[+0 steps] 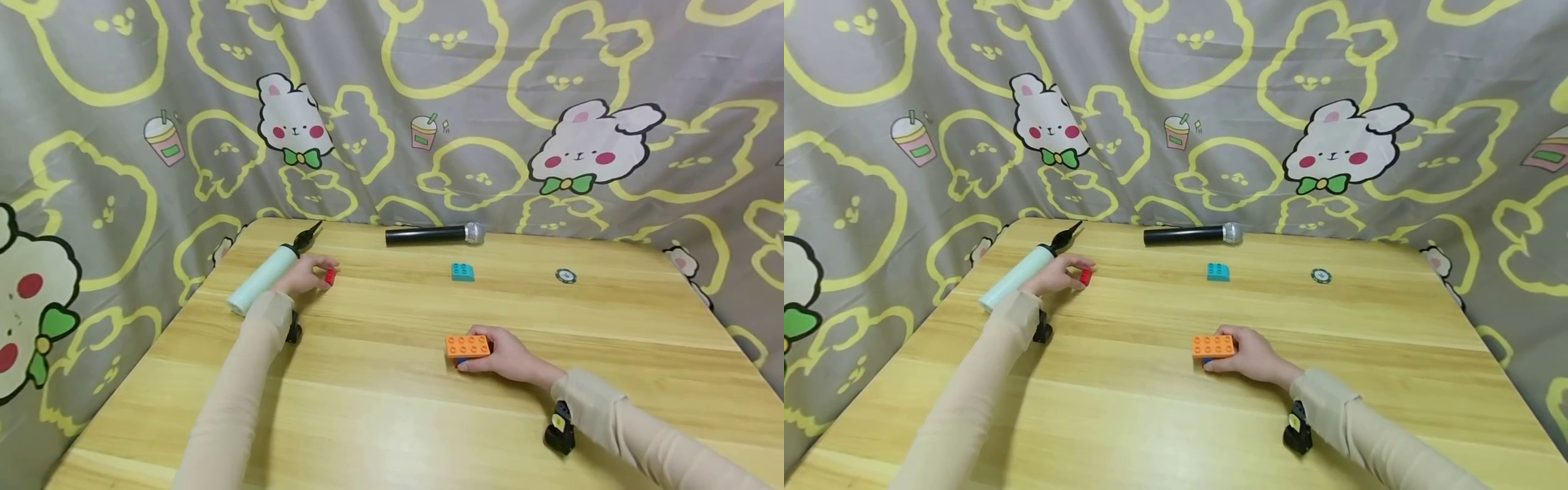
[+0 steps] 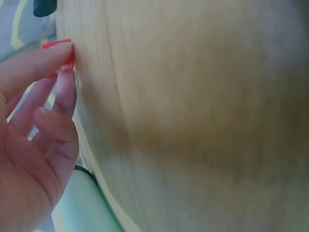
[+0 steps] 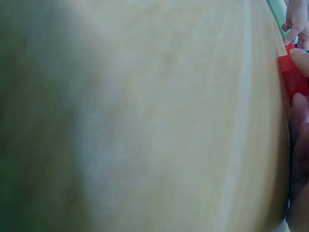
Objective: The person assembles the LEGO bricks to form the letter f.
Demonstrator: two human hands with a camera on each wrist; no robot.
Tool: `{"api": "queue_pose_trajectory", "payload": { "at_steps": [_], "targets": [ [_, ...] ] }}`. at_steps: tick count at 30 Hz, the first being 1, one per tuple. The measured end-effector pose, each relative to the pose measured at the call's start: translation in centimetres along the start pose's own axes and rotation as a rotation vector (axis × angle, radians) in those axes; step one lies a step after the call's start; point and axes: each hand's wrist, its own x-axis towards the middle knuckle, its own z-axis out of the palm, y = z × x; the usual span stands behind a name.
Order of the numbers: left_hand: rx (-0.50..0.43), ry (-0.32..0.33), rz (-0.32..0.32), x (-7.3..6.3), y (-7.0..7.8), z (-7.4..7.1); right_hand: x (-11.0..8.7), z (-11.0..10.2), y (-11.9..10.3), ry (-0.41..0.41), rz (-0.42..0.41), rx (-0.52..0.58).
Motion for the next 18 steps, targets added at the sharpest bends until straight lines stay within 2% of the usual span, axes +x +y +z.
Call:
{"api": "queue_pose_trajectory", "payload": {
  "at_steps": [6,10,13,15,18],
  "targets": [
    [-0.006,0.034,-0.058,-0.1,0.7,0.6,0.1,-0.1,0.2,-0.006,0.009,-0.005],
    [-0.066,0.058,-0.071,-0.3,2.1,1.2,0.0,0.0,0.3,-0.008,0.013,-0.01],
    [-0.109,0.081,-0.029,-0.4,4.1,1.8,0.1,0.0,0.2,-0.006,0.013,-0.004],
    [-0.127,0.087,0.024,-0.4,5.9,2.3,0.1,0.0,0.1,-0.005,0.012,-0.002],
    [-0.121,0.065,0.123,-0.7,9.0,3.3,0.1,-0.1,0.0,-0.001,0.012,-0.005]
  ]
}}
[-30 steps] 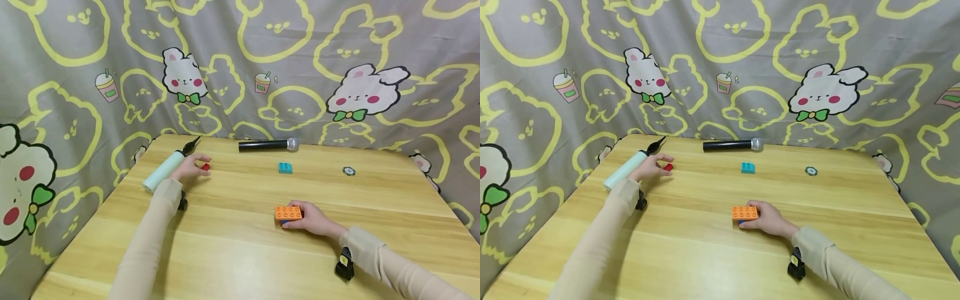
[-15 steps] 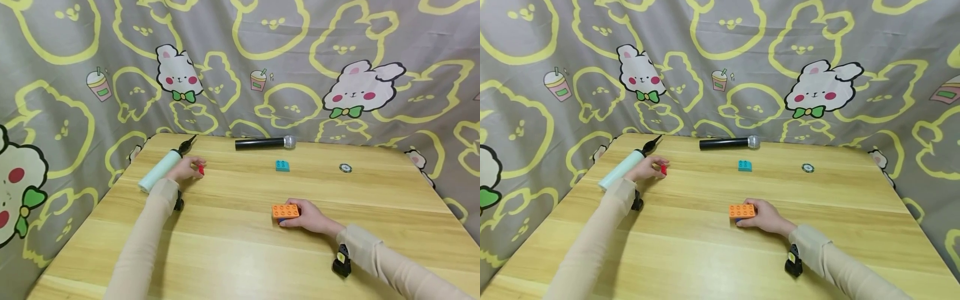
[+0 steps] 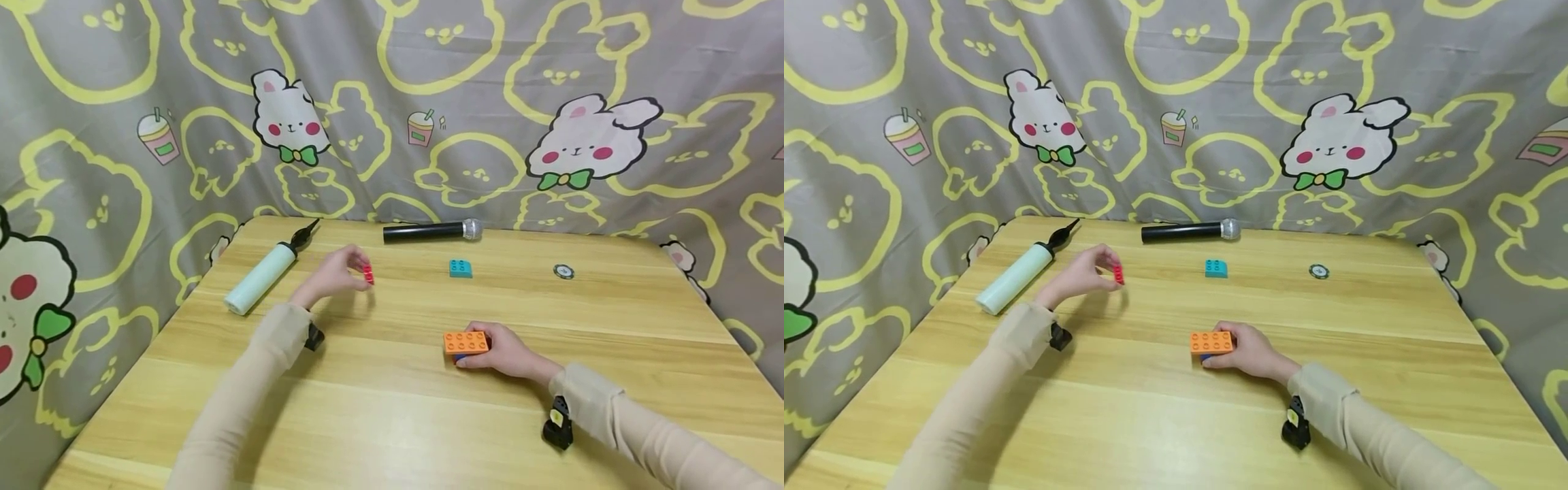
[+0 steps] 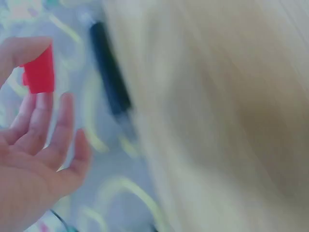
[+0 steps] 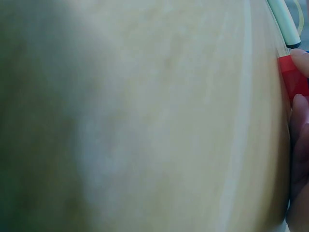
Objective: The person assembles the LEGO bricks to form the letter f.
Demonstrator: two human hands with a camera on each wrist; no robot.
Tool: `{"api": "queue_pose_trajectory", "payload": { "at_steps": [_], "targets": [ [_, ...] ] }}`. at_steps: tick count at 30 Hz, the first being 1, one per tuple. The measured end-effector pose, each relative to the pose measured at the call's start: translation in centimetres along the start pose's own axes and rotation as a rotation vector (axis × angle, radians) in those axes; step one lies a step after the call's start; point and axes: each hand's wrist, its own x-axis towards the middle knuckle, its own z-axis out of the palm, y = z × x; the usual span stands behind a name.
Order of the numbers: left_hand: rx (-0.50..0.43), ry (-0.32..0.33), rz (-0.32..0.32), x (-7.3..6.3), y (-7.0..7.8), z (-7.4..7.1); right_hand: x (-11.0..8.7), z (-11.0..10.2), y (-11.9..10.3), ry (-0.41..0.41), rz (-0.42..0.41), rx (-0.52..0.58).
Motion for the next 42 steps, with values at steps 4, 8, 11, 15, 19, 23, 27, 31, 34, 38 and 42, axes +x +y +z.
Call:
{"api": "queue_pose_trajectory", "payload": {
  "at_steps": [4,8,11,15,19,23,27,31,34,38,42],
  "targets": [
    [-0.04,-0.093,0.116,-0.4,4.0,2.2,-0.1,-0.1,0.0,0.012,0.011,-0.006],
    [-0.084,-0.167,0.193,-1.0,7.0,4.6,0.0,0.0,0.0,0.032,0.024,-0.02],
    [-0.091,-0.209,0.242,-1.5,8.3,6.6,0.0,0.1,0.0,0.044,0.025,-0.026],
    [-0.087,-0.225,0.287,-1.9,9.2,9.1,0.1,0.3,0.1,0.055,0.008,-0.022],
    [-0.084,-0.216,0.285,-2.1,9.4,11.0,0.1,0.3,0.1,0.064,0.008,-0.03],
    [-0.057,-0.207,0.26,-2.0,9.3,12.2,0.0,0.2,0.0,0.07,0.018,-0.036],
    [-0.018,-0.2,0.229,-1.9,9.1,12.8,-0.1,0.1,-0.2,0.076,0.016,-0.036],
    [-0.021,-0.196,0.197,-1.8,8.9,13.0,-0.1,0.1,-0.2,0.079,0.014,-0.052],
    [-0.034,-0.192,0.177,-1.9,8.8,13.1,-0.1,0.1,-0.2,0.081,0.024,-0.055],
    [-0.048,-0.185,0.146,-1.9,8.8,13.2,-0.1,0.1,-0.2,0.08,0.031,-0.056],
    [-0.052,-0.177,0.118,-1.9,8.7,13.2,0.0,0.1,-0.2,0.081,0.031,-0.06]
  ]
}}
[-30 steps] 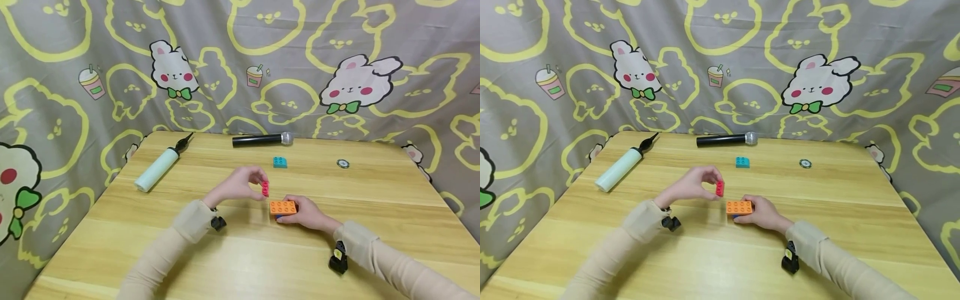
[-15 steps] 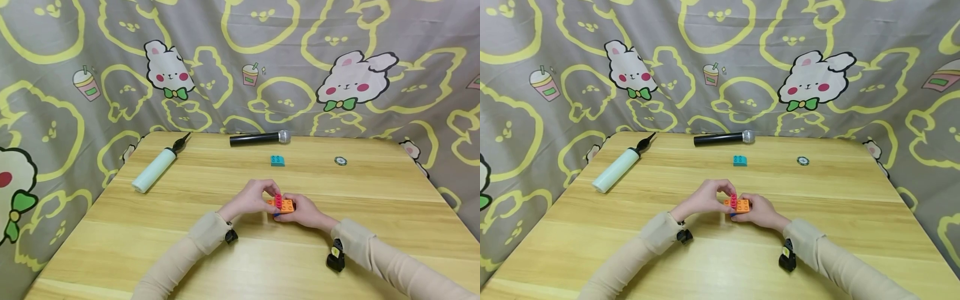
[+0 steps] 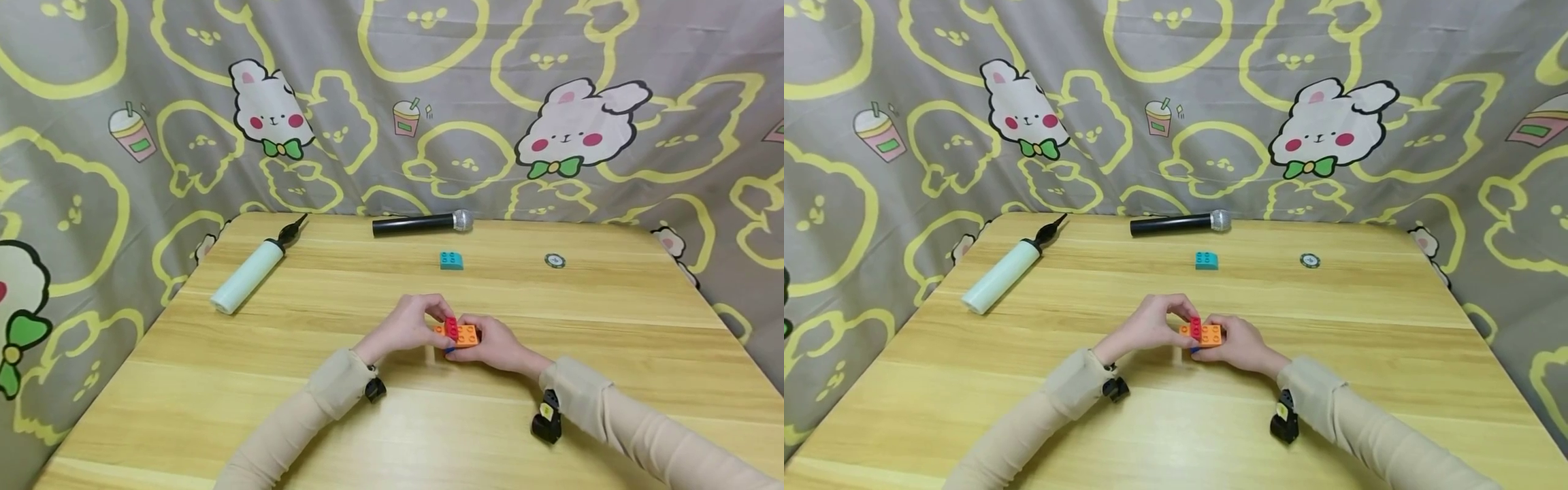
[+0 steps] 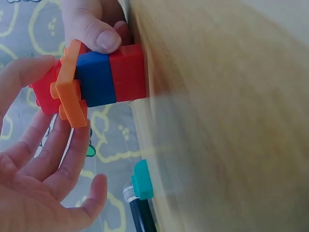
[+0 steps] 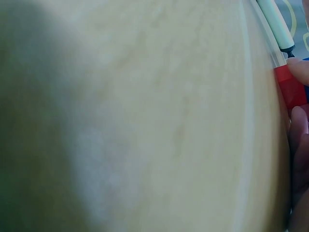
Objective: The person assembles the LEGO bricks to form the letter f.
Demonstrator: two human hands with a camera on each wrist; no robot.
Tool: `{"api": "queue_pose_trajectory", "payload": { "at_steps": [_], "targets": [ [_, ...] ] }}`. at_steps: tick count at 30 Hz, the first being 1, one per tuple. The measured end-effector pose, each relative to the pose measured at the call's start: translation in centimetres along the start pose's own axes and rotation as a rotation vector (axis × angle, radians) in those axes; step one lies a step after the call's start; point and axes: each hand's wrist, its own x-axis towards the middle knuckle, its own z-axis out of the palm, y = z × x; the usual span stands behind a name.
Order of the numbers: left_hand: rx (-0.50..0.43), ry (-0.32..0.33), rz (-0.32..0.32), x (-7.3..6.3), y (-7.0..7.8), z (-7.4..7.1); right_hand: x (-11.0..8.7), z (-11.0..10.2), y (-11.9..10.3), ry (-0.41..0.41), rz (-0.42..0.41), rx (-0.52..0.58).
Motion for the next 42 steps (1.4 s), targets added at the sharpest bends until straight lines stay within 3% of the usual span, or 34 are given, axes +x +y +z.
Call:
{"api": "queue_pose_trajectory", "payload": {
  "at_steps": [20,28,42],
  "targets": [
    [0.056,0.023,0.021,0.18,0.14,-0.31,0.12,0.14,0.28,0.006,0.027,0.026],
    [0.061,-0.007,-0.014,0.42,0.07,-0.66,0.3,0.11,0.15,-0.002,0.023,0.008],
    [0.073,-0.04,0.02,0.25,0.08,-0.11,0.14,0.16,-0.15,0.005,0.005,0.013]
  ]
}}
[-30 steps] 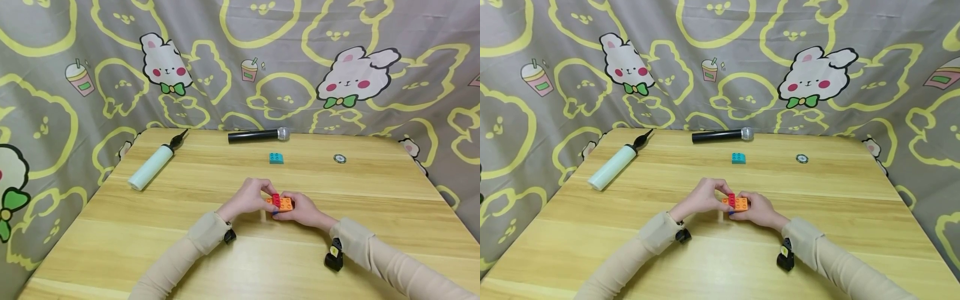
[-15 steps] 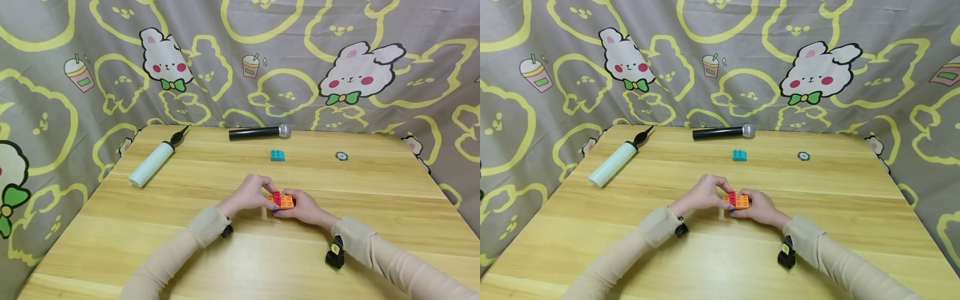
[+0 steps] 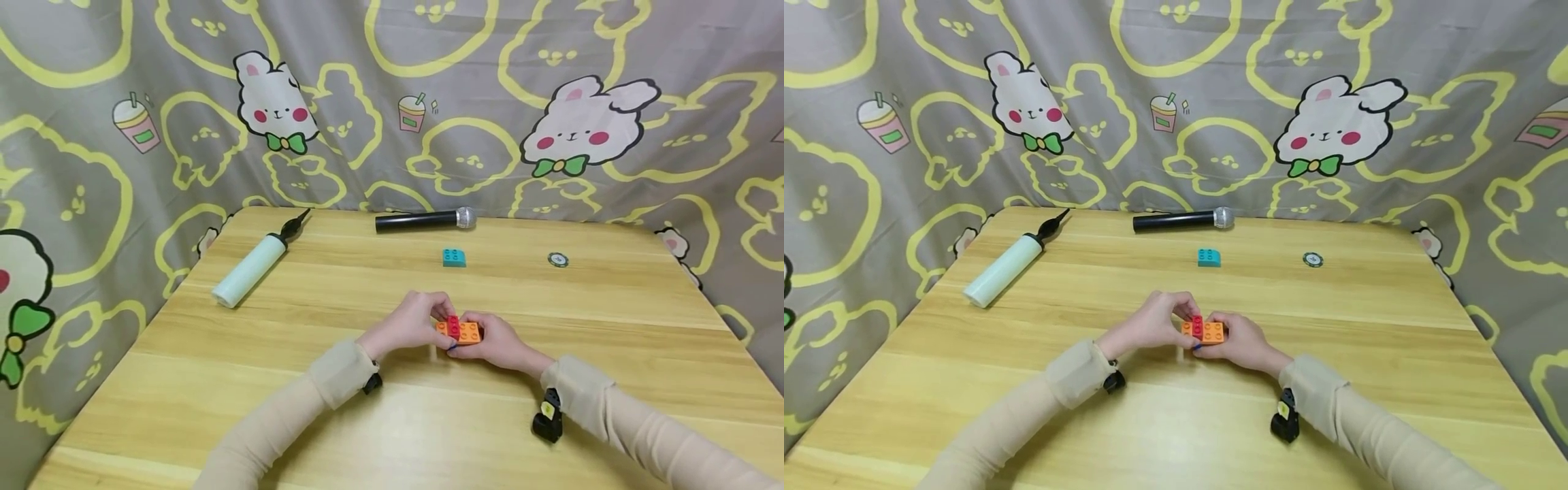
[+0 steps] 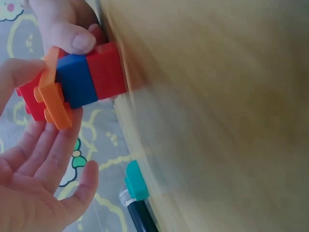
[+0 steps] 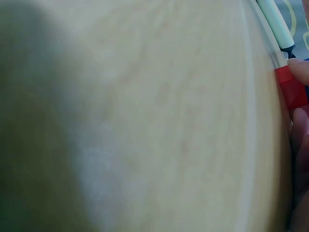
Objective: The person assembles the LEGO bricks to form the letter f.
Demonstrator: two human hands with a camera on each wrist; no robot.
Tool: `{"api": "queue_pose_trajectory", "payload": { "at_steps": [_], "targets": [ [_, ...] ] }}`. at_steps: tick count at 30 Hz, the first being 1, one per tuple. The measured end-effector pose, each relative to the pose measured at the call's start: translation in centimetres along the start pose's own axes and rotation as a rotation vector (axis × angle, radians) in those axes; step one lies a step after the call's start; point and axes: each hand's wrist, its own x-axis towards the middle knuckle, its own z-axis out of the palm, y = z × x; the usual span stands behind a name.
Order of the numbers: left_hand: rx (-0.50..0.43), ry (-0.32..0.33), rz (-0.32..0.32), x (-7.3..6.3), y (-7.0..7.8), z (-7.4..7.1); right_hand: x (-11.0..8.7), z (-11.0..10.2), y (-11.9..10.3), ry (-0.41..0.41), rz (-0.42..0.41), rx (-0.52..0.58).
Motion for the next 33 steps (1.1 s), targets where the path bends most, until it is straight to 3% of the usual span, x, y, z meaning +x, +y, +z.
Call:
{"api": "queue_pose_trajectory", "payload": {
  "at_steps": [5,14,33],
  "targets": [
    [0.025,0.011,0.027,-0.33,-0.07,0.31,-0.14,0.23,-0.1,0.004,0.001,0.004],
    [0.054,0.011,0.008,-0.52,-0.14,0.32,-0.34,0.32,-0.28,0.002,0.025,0.013],
    [-0.005,0.004,0.009,0.06,-0.39,0.34,-0.07,0.07,-0.11,-0.006,0.022,0.011]
  ]
}}
